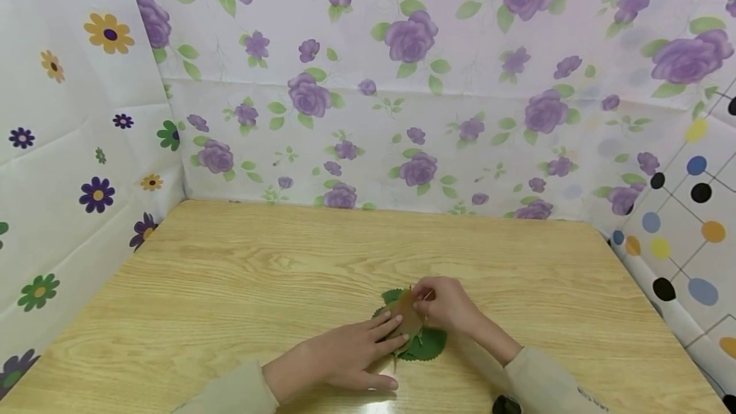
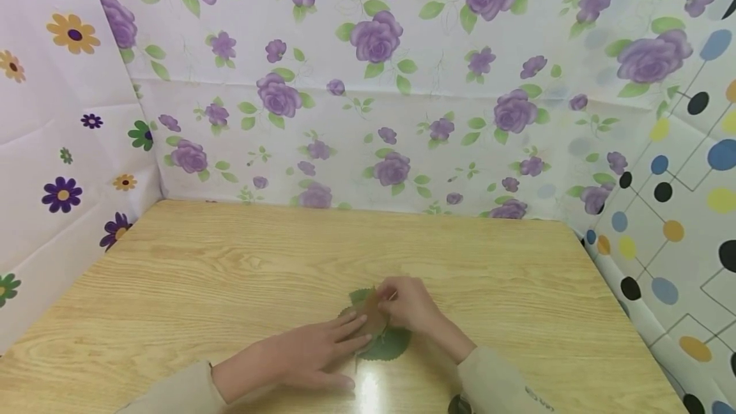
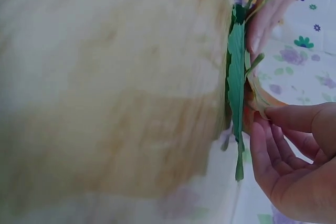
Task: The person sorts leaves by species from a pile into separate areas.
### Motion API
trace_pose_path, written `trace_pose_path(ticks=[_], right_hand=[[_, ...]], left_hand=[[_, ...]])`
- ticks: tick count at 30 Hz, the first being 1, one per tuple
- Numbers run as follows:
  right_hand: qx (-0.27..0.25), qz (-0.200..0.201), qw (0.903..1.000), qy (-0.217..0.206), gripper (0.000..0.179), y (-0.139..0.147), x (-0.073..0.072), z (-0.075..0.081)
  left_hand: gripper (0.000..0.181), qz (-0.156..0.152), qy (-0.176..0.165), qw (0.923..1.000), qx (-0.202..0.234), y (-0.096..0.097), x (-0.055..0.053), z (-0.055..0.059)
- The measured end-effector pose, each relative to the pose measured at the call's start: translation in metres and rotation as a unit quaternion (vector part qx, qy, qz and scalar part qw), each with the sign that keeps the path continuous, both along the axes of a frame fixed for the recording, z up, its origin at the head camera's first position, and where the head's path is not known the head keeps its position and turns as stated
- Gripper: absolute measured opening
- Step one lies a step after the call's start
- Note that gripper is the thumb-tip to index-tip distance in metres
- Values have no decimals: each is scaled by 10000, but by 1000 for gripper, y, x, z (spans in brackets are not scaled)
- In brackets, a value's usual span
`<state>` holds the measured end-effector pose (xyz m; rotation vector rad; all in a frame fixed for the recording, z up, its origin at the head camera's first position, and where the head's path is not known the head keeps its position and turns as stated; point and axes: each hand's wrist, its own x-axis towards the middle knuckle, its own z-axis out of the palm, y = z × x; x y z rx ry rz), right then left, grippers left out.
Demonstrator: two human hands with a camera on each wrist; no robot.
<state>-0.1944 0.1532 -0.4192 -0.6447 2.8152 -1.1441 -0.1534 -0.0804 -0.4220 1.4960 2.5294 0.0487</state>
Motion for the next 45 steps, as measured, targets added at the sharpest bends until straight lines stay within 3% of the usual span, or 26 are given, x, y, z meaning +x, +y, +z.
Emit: trace_pose_path(ticks=[14,27,35,45], right_hand=[[-845,-174,9962,-153,10,12,-12,7],[-1121,-298,9922,-459,15,22,-26,20],[-1287,-471,9886,-621,20,42,-39,25],[-1328,-789,9851,-754,25,87,-59,14]], left_hand=[[75,-38,116,9999,-85,1,1,1],[76,8,110,9999,-70,1,1,-1],[76,-9,152,9999,-62,2,0,-1],[76,-9,244,9997,-63,3,1,-1]])
